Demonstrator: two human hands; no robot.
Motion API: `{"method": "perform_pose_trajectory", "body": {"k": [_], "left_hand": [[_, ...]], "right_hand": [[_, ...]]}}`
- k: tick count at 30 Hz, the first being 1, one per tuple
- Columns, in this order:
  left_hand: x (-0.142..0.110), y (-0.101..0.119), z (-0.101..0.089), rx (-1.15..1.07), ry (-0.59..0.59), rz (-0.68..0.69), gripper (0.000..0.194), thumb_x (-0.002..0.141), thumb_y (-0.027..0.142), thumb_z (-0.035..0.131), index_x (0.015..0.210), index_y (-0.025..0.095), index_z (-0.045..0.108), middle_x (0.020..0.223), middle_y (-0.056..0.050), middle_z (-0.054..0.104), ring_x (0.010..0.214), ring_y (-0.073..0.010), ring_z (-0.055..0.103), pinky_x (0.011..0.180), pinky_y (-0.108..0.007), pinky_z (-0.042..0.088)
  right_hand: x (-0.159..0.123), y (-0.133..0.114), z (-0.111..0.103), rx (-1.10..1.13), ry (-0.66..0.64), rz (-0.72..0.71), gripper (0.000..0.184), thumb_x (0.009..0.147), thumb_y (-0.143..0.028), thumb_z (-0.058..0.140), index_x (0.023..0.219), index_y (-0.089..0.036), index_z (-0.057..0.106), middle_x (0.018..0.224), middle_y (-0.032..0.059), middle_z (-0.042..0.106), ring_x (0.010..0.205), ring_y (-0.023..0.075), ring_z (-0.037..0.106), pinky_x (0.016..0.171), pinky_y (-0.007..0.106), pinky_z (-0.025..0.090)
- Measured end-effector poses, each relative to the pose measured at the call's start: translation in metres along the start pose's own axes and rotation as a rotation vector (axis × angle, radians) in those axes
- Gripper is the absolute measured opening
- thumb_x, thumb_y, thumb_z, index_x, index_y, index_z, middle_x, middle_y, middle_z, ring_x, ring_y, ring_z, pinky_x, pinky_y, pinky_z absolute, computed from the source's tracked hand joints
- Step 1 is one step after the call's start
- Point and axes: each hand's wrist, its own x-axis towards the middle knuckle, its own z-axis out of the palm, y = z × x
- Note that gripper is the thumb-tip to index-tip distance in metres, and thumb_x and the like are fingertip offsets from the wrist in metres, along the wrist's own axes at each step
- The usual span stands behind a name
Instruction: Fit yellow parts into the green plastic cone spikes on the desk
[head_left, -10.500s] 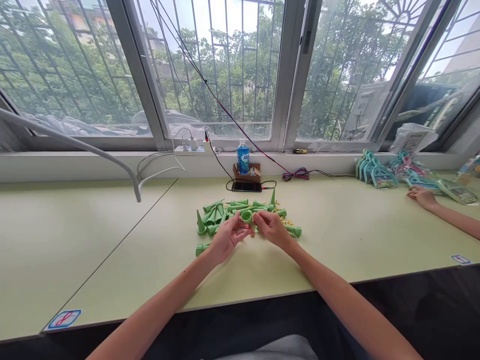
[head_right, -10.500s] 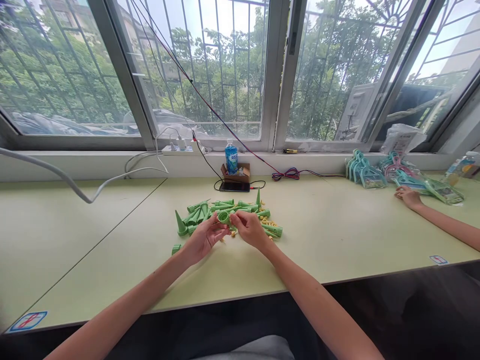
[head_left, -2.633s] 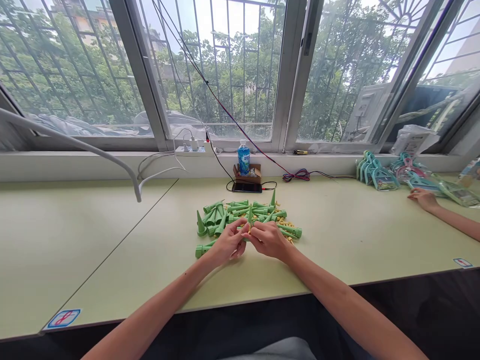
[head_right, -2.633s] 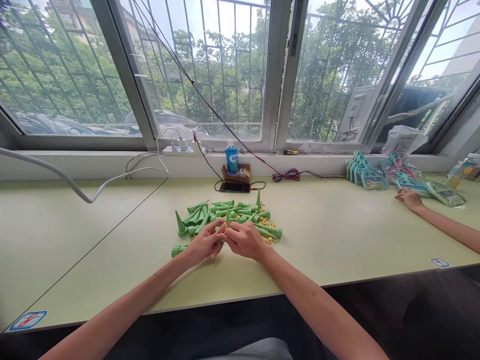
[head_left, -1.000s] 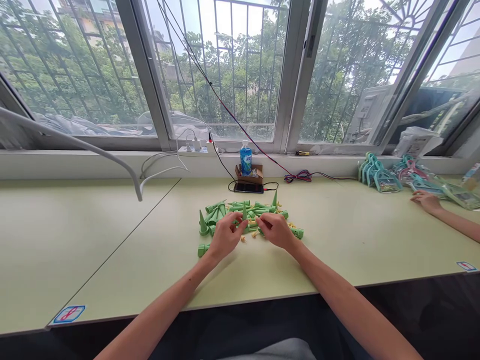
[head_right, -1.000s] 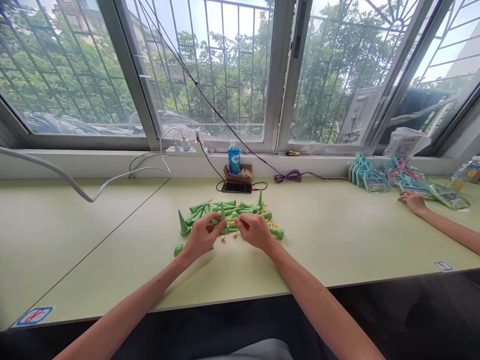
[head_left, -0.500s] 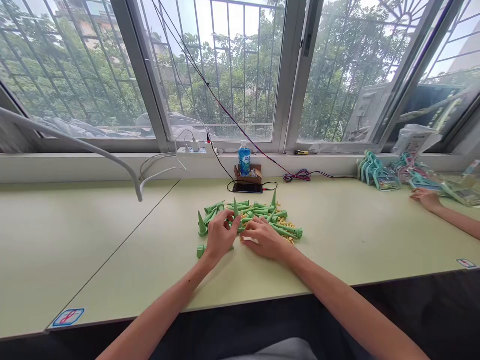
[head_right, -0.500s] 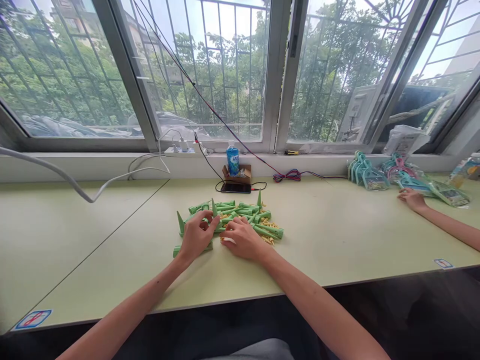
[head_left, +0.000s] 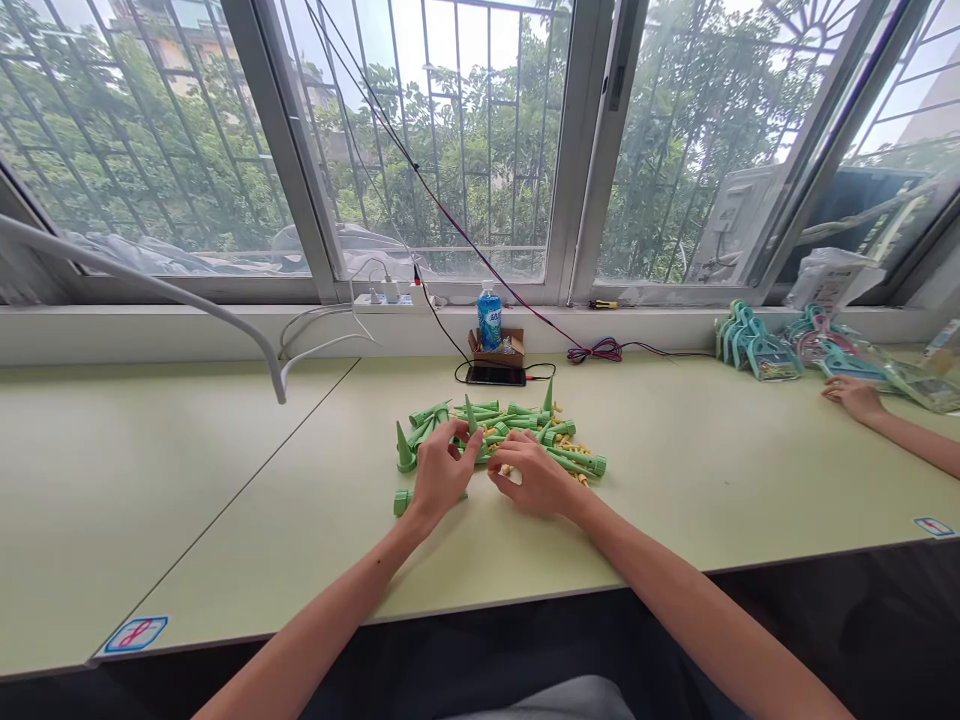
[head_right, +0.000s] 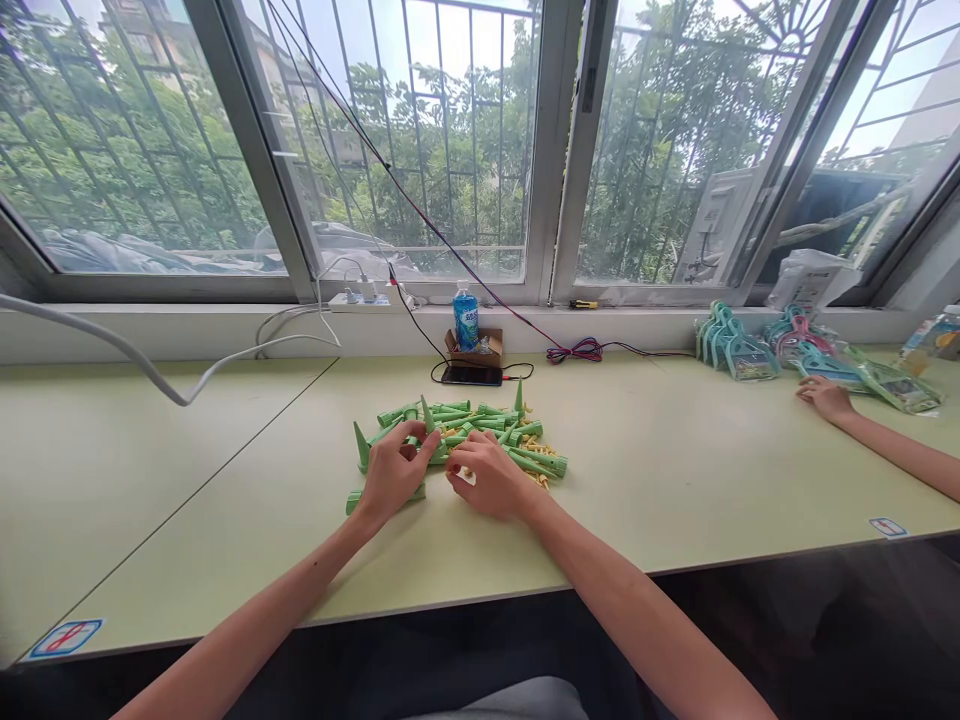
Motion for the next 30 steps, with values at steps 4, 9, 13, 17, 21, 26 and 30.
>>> {"method": "perform_pose_trajectory", "body": {"k": [4,9,13,17,21,26,30], "left_hand": [[-0.002,-0.001,0.002,-0.006,-0.048,0.004,0.024,0.087,0.041,0.058,0.08,0.018,0.057,0.078,0.001,0.06,0.044,-0.0063,0.038,0.046,-0.023,0.034],[-0.006,-0.006,0.008,0.008,-0.228,0.128,0.016,0.086,0.034,0.058,0.082,0.019,0.057,0.078,0.001,0.061,0.045,-0.0069,0.039,0.048,-0.023,0.035],[-0.008,-0.007,0.01,0.111,-0.294,0.207,0.01,0.084,0.026,0.058,0.078,0.019,0.056,0.078,0.0,0.061,0.053,-0.0103,0.048,0.054,-0.024,0.038],[-0.009,-0.008,0.008,0.207,-0.295,0.212,0.011,0.083,0.024,0.058,0.074,0.02,0.054,0.078,0.0,0.063,0.06,-0.014,0.054,0.058,-0.026,0.038],[-0.009,-0.008,0.007,0.245,-0.312,0.186,0.014,0.083,0.024,0.059,0.072,0.02,0.052,0.075,0.0,0.064,0.062,-0.0155,0.055,0.06,-0.027,0.037],[-0.009,-0.006,0.007,0.215,-0.267,0.196,0.015,0.087,0.035,0.06,0.083,0.02,0.058,0.08,-0.001,0.064,0.064,-0.0162,0.057,0.059,-0.028,0.039],[-0.008,-0.006,0.007,0.124,-0.184,0.184,0.025,0.09,0.043,0.056,0.098,0.02,0.059,0.085,-0.002,0.064,0.061,-0.0146,0.056,0.056,-0.027,0.041]], "right_hand": [[0.0,0.012,-0.012,0.115,0.195,0.06,0.009,0.084,-0.013,0.058,0.082,-0.021,0.062,0.074,0.0012,0.064,0.074,0.0178,0.052,0.078,0.033,0.044],[-0.001,0.026,-0.017,0.075,0.34,0.142,0.013,0.088,-0.017,0.056,0.091,-0.022,0.069,0.077,0.0039,0.064,0.078,0.0202,0.053,0.077,0.035,0.045],[0.0,0.027,-0.014,0.057,0.328,0.153,0.017,0.091,-0.019,0.056,0.091,-0.023,0.072,0.082,0.0058,0.066,0.082,0.0217,0.053,0.077,0.036,0.046],[0.001,0.027,-0.012,0.066,0.321,0.143,0.015,0.091,-0.02,0.056,0.093,-0.023,0.07,0.083,0.005,0.068,0.082,0.0217,0.055,0.079,0.036,0.046],[0.001,0.027,-0.013,0.071,0.312,0.149,0.012,0.091,-0.022,0.057,0.09,-0.022,0.068,0.081,0.0039,0.069,0.079,0.0205,0.057,0.081,0.036,0.046],[0.0,0.026,-0.012,0.074,0.307,0.173,0.01,0.09,-0.025,0.058,0.085,-0.021,0.066,0.079,0.0033,0.068,0.079,0.0202,0.057,0.079,0.035,0.046],[0.0,0.027,-0.013,0.08,0.316,0.196,0.01,0.09,-0.026,0.059,0.083,-0.021,0.064,0.079,0.0034,0.067,0.079,0.0199,0.056,0.076,0.034,0.046]]}}
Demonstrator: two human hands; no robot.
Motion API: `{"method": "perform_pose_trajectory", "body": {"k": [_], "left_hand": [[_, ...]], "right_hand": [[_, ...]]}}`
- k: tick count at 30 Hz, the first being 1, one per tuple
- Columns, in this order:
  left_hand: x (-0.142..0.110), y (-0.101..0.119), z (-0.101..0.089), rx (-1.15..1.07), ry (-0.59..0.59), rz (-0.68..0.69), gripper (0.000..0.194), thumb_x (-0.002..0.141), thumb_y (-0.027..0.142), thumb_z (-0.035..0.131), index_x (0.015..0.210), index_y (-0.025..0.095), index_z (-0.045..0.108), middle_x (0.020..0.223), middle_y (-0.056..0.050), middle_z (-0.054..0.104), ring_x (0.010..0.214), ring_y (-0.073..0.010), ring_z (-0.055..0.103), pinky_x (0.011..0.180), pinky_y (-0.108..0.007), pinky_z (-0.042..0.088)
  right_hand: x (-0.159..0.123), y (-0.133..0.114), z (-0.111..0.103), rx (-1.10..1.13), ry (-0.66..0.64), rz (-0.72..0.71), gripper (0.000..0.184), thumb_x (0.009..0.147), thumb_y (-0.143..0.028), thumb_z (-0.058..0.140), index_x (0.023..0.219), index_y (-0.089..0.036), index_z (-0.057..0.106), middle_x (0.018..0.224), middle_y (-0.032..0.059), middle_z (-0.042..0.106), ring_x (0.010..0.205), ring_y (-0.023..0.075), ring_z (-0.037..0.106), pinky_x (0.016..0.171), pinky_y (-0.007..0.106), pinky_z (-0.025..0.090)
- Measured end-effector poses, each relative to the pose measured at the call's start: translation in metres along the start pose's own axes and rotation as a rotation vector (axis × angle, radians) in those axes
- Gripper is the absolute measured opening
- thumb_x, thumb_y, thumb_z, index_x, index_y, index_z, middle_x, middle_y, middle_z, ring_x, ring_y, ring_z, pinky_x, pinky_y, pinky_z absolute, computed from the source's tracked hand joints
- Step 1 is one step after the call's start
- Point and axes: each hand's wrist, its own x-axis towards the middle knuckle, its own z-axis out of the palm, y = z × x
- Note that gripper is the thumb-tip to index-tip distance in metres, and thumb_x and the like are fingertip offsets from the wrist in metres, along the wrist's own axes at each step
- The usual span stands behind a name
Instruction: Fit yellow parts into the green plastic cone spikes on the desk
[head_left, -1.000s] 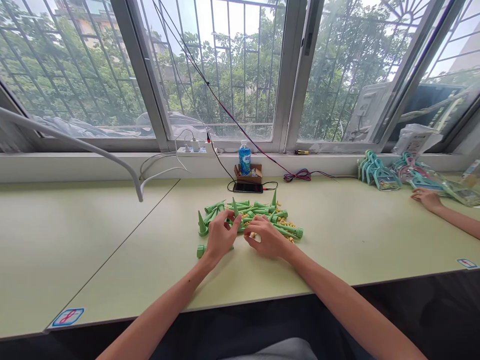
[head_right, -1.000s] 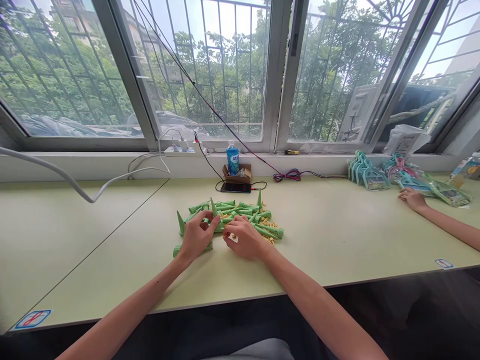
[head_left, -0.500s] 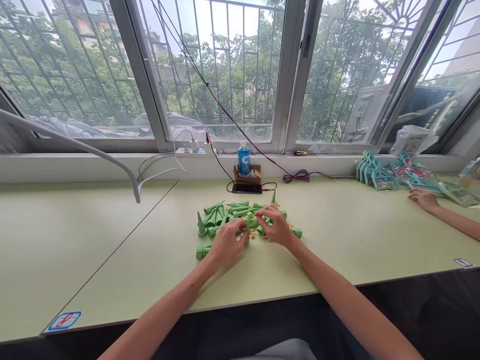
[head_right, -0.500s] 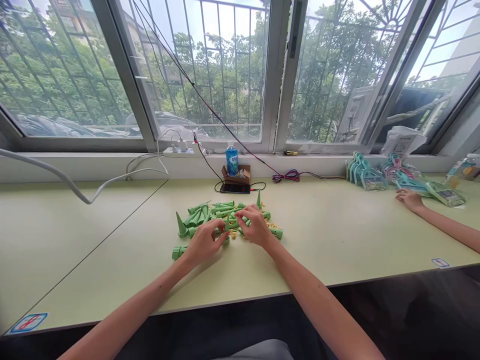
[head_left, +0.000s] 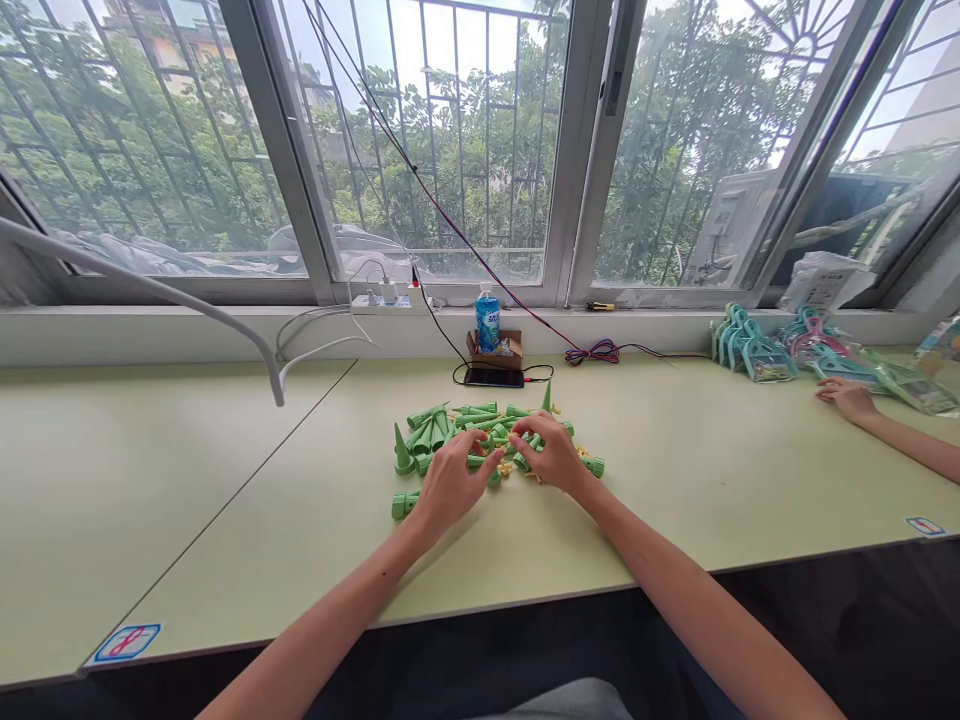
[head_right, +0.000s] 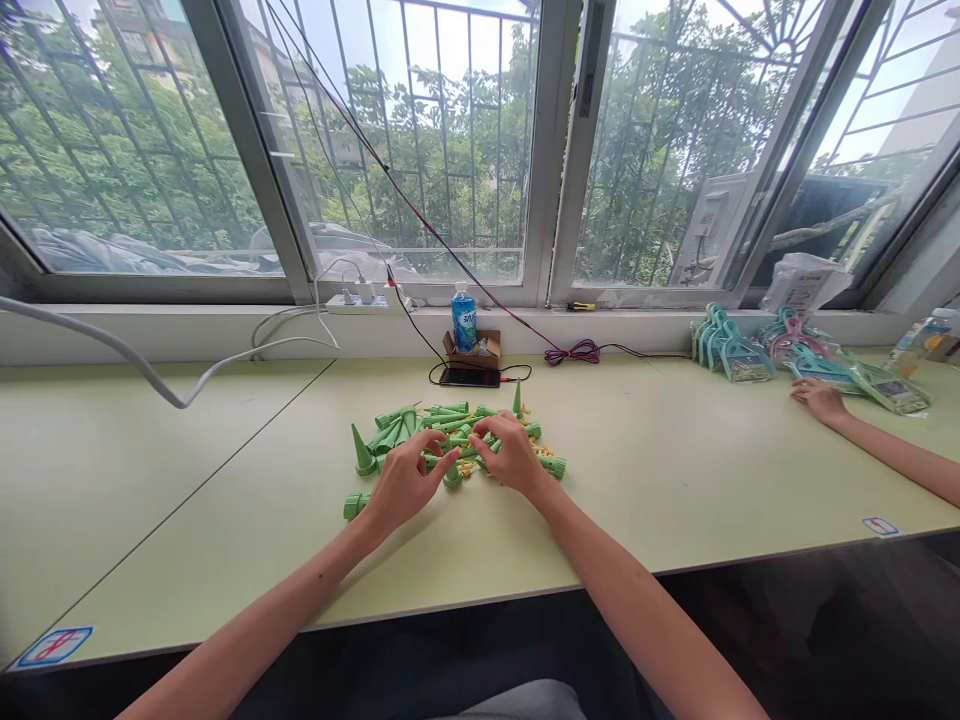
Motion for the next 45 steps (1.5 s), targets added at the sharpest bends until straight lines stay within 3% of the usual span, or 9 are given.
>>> {"method": "perform_pose_trajectory", "body": {"k": [3,11,20,25,33,40,43,45], "left_hand": [[0.001,-0.002,0.0,-0.035,0.023,-0.016,0.027,0.09,0.046,0.056,0.098,0.02,0.06,0.087,-0.003,0.063,0.057,-0.0127,0.053,0.053,-0.026,0.041],[-0.001,0.0,0.004,-0.112,-0.065,-0.048,0.03,0.087,0.044,0.059,0.102,0.018,0.061,0.096,-0.005,0.065,0.049,-0.009,0.046,0.048,-0.025,0.039],[0.001,0.008,-0.001,-0.298,-0.126,-0.16,0.029,0.082,0.04,0.065,0.098,0.017,0.062,0.062,0.004,0.053,0.041,-0.0079,0.043,0.042,-0.022,0.034],[0.001,0.009,-0.003,-0.422,-0.162,-0.177,0.026,0.081,0.041,0.066,0.091,0.018,0.06,0.055,0.007,0.045,0.037,-0.0066,0.041,0.038,-0.02,0.03],[0.003,0.004,0.0,-0.584,-0.218,-0.23,0.033,0.08,0.048,0.065,0.092,0.019,0.057,0.062,0.006,0.048,0.038,-0.0055,0.043,0.036,-0.018,0.034],[0.004,0.001,0.002,-0.644,-0.212,-0.214,0.033,0.081,0.049,0.065,0.087,0.017,0.058,0.098,-0.004,0.059,0.041,-0.0019,0.045,0.034,-0.018,0.036],[0.004,0.003,0.001,-0.631,-0.185,-0.217,0.035,0.08,0.051,0.065,0.084,0.016,0.059,0.098,-0.005,0.06,0.04,-0.0021,0.046,0.032,-0.018,0.034],[0.004,0.004,0.001,-0.627,-0.181,-0.23,0.036,0.08,0.052,0.064,0.084,0.017,0.059,0.087,-0.003,0.06,0.039,-0.0029,0.044,0.032,-0.017,0.032]], "right_hand": [[0.0,0.0,0.0,-0.006,0.003,0.009,0.012,0.09,-0.028,0.059,0.081,-0.021,0.063,0.078,0.0033,0.066,0.077,0.0193,0.057,0.075,0.034,0.046],[0.0,-0.001,0.002,-0.027,-0.031,-0.033,0.02,0.092,-0.031,0.058,0.075,-0.021,0.061,0.07,0.0012,0.064,0.068,0.017,0.054,0.076,0.033,0.042],[0.0,-0.006,0.002,0.008,-0.062,-0.06,0.023,0.093,-0.033,0.06,0.075,-0.02,0.063,0.07,0.0015,0.065,0.067,0.0162,0.053,0.074,0.032,0.043],[0.0,-0.01,0.003,0.037,-0.087,-0.064,0.029,0.094,-0.038,0.058,0.071,-0.02,0.063,0.067,0.0023,0.065,0.067,0.017,0.053,0.072,0.033,0.044],[-0.001,-0.008,0.004,0.064,-0.118,-0.06,0.035,0.095,-0.043,0.055,0.068,-0.021,0.061,0.065,0.0025,0.064,0.066,0.0171,0.052,0.072,0.035,0.044],[-0.001,-0.007,0.004,0.058,-0.126,-0.051,0.043,0.097,-0.046,0.05,0.063,-0.02,0.057,0.061,0.0017,0.059,0.064,0.0169,0.05,0.071,0.034,0.044],[-0.001,-0.008,0.004,0.045,-0.12,-0.042,0.044,0.098,-0.044,0.048,0.061,-0.02,0.056,0.06,0.0015,0.058,0.063,0.0166,0.05,0.07,0.033,0.044],[-0.001,-0.009,0.003,0.046,-0.124,-0.039,0.041,0.098,-0.04,0.049,0.064,-0.02,0.058,0.062,0.0016,0.059,0.064,0.0166,0.051,0.071,0.033,0.044]]}}
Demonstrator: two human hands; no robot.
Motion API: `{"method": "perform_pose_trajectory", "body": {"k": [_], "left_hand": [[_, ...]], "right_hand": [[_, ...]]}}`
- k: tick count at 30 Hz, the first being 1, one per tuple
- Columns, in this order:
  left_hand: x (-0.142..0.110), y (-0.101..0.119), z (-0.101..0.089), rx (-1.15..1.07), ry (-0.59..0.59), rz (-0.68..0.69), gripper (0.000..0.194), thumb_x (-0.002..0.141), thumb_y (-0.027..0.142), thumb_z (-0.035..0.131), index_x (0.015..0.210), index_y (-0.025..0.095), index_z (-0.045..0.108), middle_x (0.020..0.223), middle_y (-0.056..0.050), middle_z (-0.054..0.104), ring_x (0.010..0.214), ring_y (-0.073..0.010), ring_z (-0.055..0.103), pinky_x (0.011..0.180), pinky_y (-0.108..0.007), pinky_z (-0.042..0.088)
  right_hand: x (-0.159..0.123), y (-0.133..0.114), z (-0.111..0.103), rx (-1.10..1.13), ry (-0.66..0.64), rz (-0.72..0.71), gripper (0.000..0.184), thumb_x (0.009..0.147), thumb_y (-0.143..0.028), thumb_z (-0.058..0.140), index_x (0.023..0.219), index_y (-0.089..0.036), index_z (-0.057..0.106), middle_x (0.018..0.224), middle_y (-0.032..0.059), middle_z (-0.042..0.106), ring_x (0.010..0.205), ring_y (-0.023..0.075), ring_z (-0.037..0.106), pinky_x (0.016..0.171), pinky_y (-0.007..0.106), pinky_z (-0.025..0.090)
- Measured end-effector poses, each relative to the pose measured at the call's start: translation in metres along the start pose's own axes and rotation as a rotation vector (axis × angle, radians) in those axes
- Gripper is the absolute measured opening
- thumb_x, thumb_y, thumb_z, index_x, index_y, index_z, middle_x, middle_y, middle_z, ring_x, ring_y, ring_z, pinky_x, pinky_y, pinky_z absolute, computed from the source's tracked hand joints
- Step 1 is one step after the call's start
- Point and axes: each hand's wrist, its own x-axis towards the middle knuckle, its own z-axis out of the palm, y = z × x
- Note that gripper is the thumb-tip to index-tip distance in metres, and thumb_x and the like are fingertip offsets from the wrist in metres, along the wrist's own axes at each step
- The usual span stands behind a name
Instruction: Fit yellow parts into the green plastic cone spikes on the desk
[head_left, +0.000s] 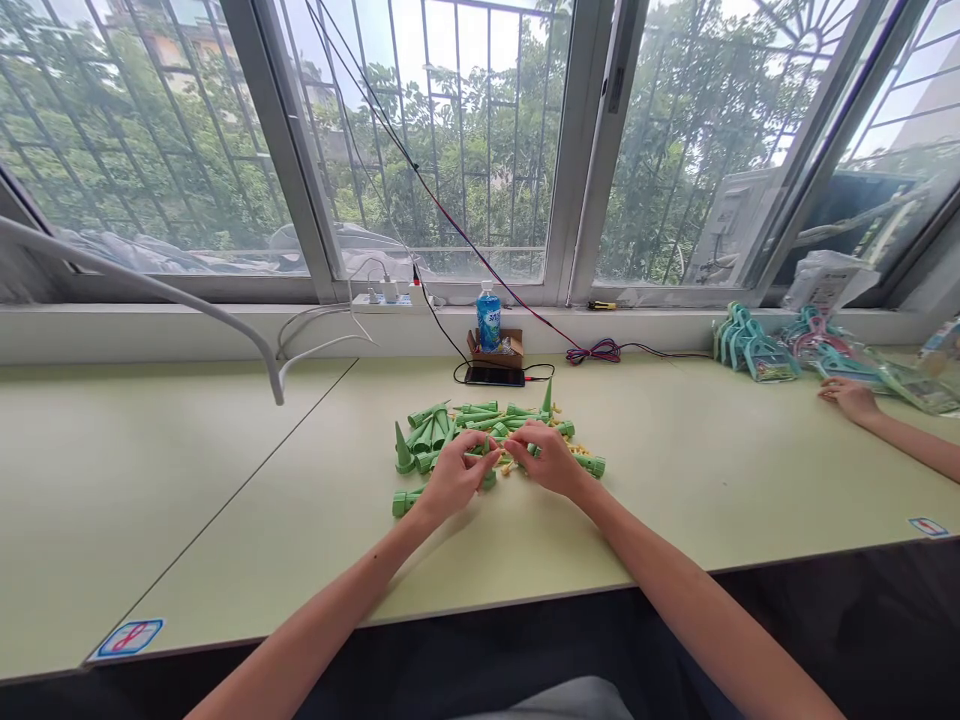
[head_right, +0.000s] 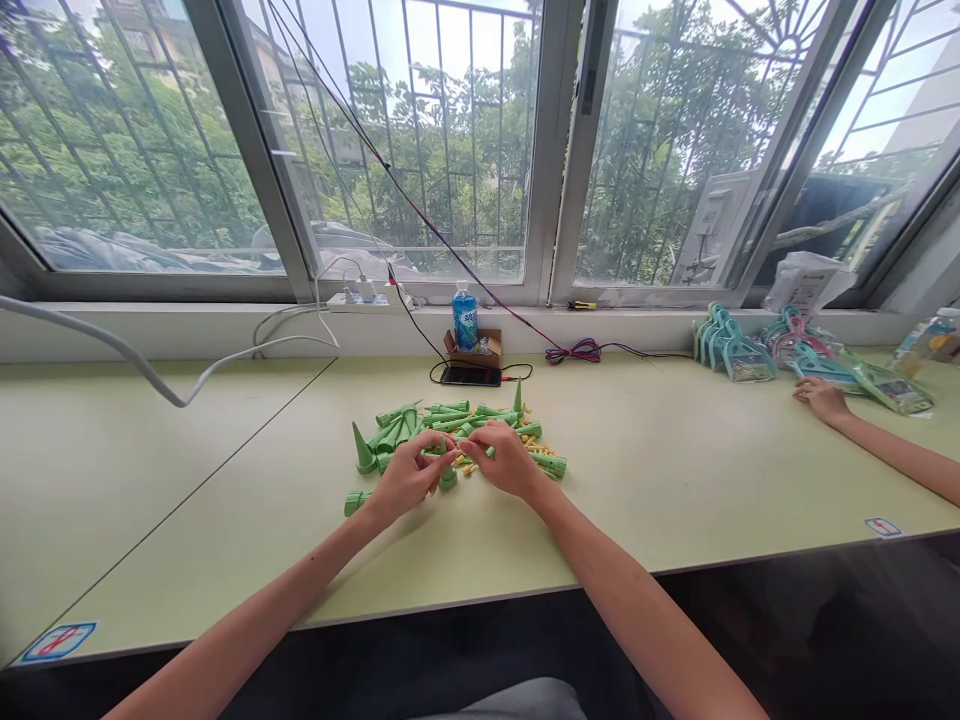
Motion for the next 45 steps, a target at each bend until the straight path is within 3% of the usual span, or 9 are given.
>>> {"method": "perform_pose_trajectory", "body": {"k": [4,7,14,17,20,27,35,45], "left_hand": [[0.001,-0.002,-0.001,-0.014,0.006,-0.038,0.036,0.08,0.053,0.064,0.086,0.018,0.056,0.058,0.006,0.049,0.036,-0.0055,0.04,0.033,-0.018,0.029],[0.002,-0.004,0.0,-0.009,0.017,-0.042,0.036,0.08,0.054,0.064,0.086,0.02,0.055,0.051,0.008,0.043,0.035,-0.0071,0.041,0.035,-0.019,0.029],[0.001,-0.004,-0.001,0.058,0.043,-0.043,0.029,0.085,0.048,0.059,0.091,0.02,0.053,0.052,0.008,0.045,0.035,-0.008,0.042,0.036,-0.019,0.03],[-0.001,-0.001,-0.001,0.149,0.083,0.0,0.026,0.086,0.044,0.058,0.095,0.021,0.053,0.076,0.002,0.058,0.038,-0.0063,0.045,0.038,-0.021,0.033],[-0.003,0.003,0.001,0.275,0.125,0.039,0.023,0.085,0.04,0.058,0.093,0.019,0.054,0.091,-0.002,0.058,0.041,-0.0056,0.047,0.041,-0.022,0.037],[-0.006,0.004,0.003,0.405,0.099,0.05,0.021,0.087,0.039,0.054,0.08,0.019,0.051,0.064,0.003,0.053,0.046,-0.0112,0.051,0.049,-0.023,0.039],[-0.005,-0.002,0.003,0.41,0.045,0.033,0.021,0.091,0.038,0.049,0.08,0.02,0.053,0.054,0.005,0.053,0.042,-0.0115,0.045,0.051,-0.024,0.038],[0.003,-0.004,-0.006,0.45,0.312,0.144,0.024,0.091,0.04,0.052,0.08,0.019,0.057,0.063,0.003,0.05,0.054,-0.0121,0.047,0.053,-0.024,0.037]], "right_hand": [[-0.001,-0.002,-0.001,0.036,-0.018,0.011,0.017,0.095,-0.032,0.056,0.088,-0.02,0.066,0.071,0.0026,0.066,0.072,0.0182,0.057,0.076,0.035,0.046],[-0.002,-0.003,-0.002,0.067,-0.014,0.028,0.013,0.093,-0.029,0.059,0.101,-0.021,0.065,0.077,0.0035,0.068,0.078,0.0195,0.06,0.078,0.036,0.048],[-0.001,-0.003,-0.001,0.077,-0.015,0.031,0.014,0.094,-0.025,0.055,0.085,-0.02,0.064,0.074,0.0026,0.067,0.075,0.0186,0.056,0.073,0.033,0.046],[0.0,0.0,0.0,0.013,0.054,0.06,0.017,0.095,-0.025,0.053,0.082,-0.021,0.063,0.071,0.0022,0.066,0.073,0.0191,0.056,0.076,0.035,0.045],[0.001,0.004,0.0,-0.037,0.158,0.114,0.018,0.096,-0.025,0.052,0.081,-0.021,0.062,0.073,0.0026,0.067,0.074,0.0197,0.058,0.078,0.035,0.044],[0.0,0.008,0.0,-0.034,0.207,0.189,0.013,0.094,-0.026,0.053,0.089,-0.019,0.062,0.082,0.0042,0.068,0.078,0.0191,0.061,0.076,0.031,0.046],[0.0,0.004,0.0,0.029,0.149,0.198,0.016,0.093,-0.029,0.052,0.09,-0.019,0.063,0.081,0.0044,0.067,0.07,0.0159,0.059,0.058,0.026,0.044],[-0.002,-0.002,0.001,0.109,0.037,0.126,0.012,0.091,-0.025,0.054,0.085,-0.018,0.062,0.068,0.0003,0.06,0.059,0.0115,0.053,0.053,0.022,0.042]]}}
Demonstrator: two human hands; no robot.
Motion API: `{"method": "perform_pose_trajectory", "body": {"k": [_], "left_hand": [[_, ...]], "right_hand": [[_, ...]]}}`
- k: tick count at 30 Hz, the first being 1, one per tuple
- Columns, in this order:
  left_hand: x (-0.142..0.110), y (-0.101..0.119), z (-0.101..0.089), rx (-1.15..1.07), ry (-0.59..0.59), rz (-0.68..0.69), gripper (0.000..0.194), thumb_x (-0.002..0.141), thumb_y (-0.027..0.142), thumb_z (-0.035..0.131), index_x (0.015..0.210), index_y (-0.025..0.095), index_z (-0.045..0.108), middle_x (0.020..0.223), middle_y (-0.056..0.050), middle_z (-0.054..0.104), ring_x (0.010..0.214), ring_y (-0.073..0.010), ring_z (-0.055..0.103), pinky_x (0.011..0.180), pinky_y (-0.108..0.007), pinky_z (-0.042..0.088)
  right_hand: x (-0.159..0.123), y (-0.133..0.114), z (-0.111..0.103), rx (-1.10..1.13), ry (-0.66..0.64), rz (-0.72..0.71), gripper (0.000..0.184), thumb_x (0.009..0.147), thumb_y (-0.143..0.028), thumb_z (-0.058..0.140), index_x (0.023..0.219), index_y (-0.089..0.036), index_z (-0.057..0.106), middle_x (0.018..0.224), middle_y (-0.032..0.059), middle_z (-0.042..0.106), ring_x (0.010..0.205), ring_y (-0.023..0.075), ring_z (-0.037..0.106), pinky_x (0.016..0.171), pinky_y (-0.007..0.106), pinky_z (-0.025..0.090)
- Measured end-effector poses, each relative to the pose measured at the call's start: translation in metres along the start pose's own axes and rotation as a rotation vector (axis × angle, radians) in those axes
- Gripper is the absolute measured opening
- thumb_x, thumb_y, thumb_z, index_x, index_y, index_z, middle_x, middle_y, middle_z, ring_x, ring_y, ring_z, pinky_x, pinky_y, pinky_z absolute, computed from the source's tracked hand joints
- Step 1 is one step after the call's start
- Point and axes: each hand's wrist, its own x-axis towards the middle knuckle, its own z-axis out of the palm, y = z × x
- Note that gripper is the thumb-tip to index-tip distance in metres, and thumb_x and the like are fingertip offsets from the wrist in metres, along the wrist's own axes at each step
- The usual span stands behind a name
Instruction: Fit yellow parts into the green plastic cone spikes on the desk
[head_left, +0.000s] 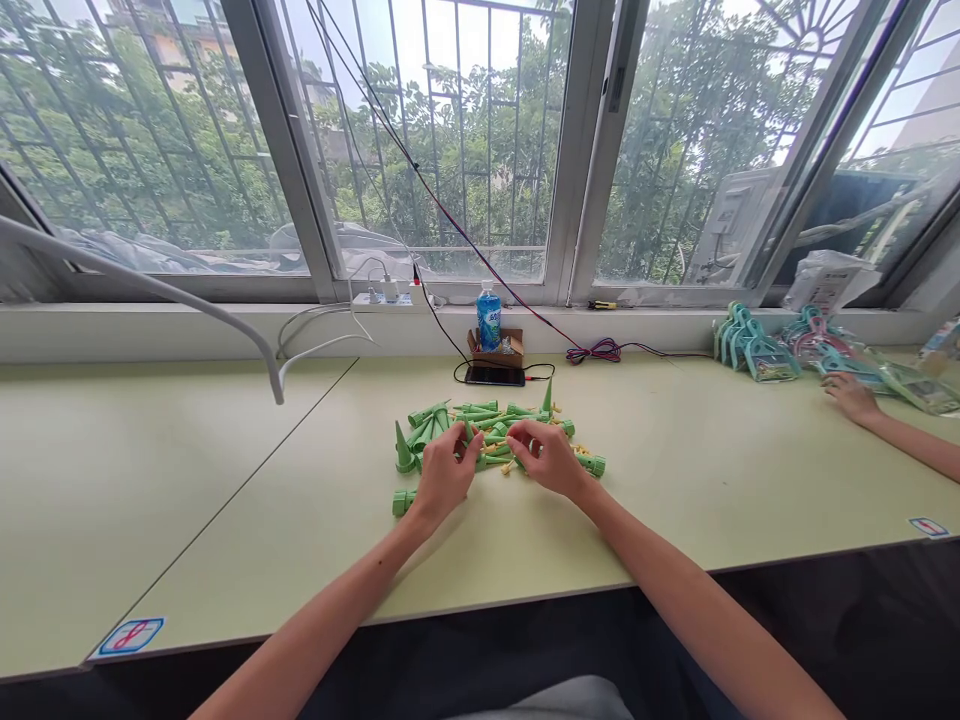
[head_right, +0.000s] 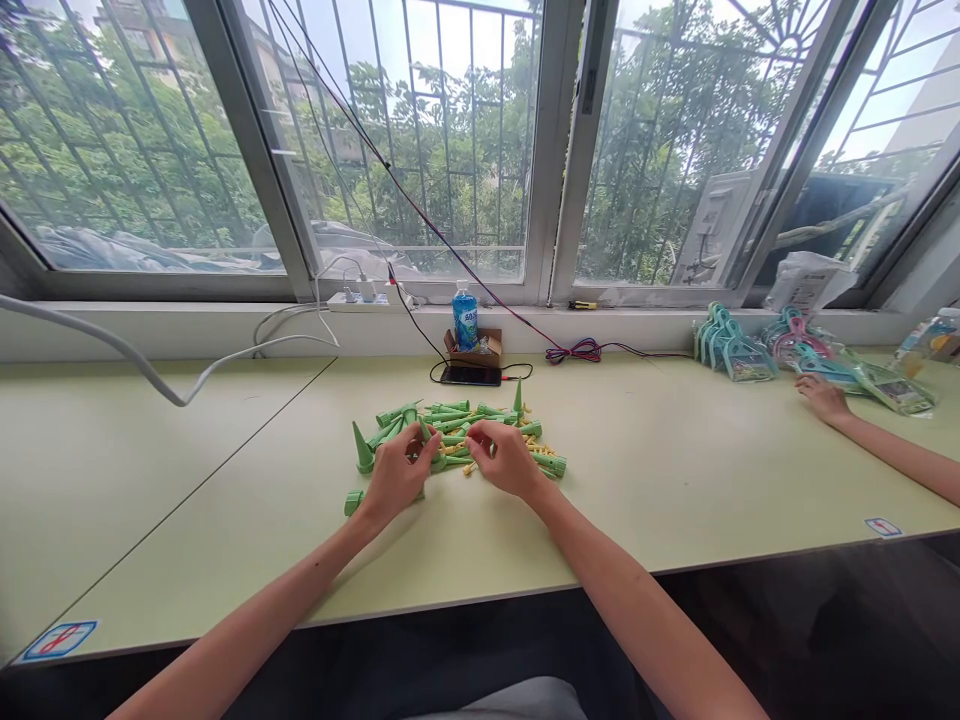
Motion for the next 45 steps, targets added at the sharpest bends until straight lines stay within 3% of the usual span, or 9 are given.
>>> {"method": "perform_pose_trajectory", "body": {"k": [14,45], "left_hand": [[-0.002,0.001,0.002,-0.055,-0.007,0.018,0.024,0.091,0.04,0.053,0.079,0.019,0.056,0.061,0.005,0.043,0.052,-0.0106,0.04,0.051,-0.024,0.035],[-0.005,0.01,-0.001,-0.129,-0.05,0.009,0.023,0.091,0.04,0.053,0.081,0.02,0.056,0.06,0.005,0.043,0.049,-0.0096,0.039,0.047,-0.022,0.032]], "right_hand": [[-0.001,-0.002,0.001,0.02,-0.055,-0.007,0.015,0.092,-0.028,0.054,0.085,-0.018,0.062,0.068,0.0012,0.061,0.059,0.0124,0.053,0.054,0.024,0.042],[-0.002,0.001,0.006,0.132,-0.125,0.032,0.019,0.093,-0.036,0.057,0.096,-0.019,0.065,0.084,0.0038,0.067,0.062,0.0122,0.057,0.052,0.023,0.045]]}}
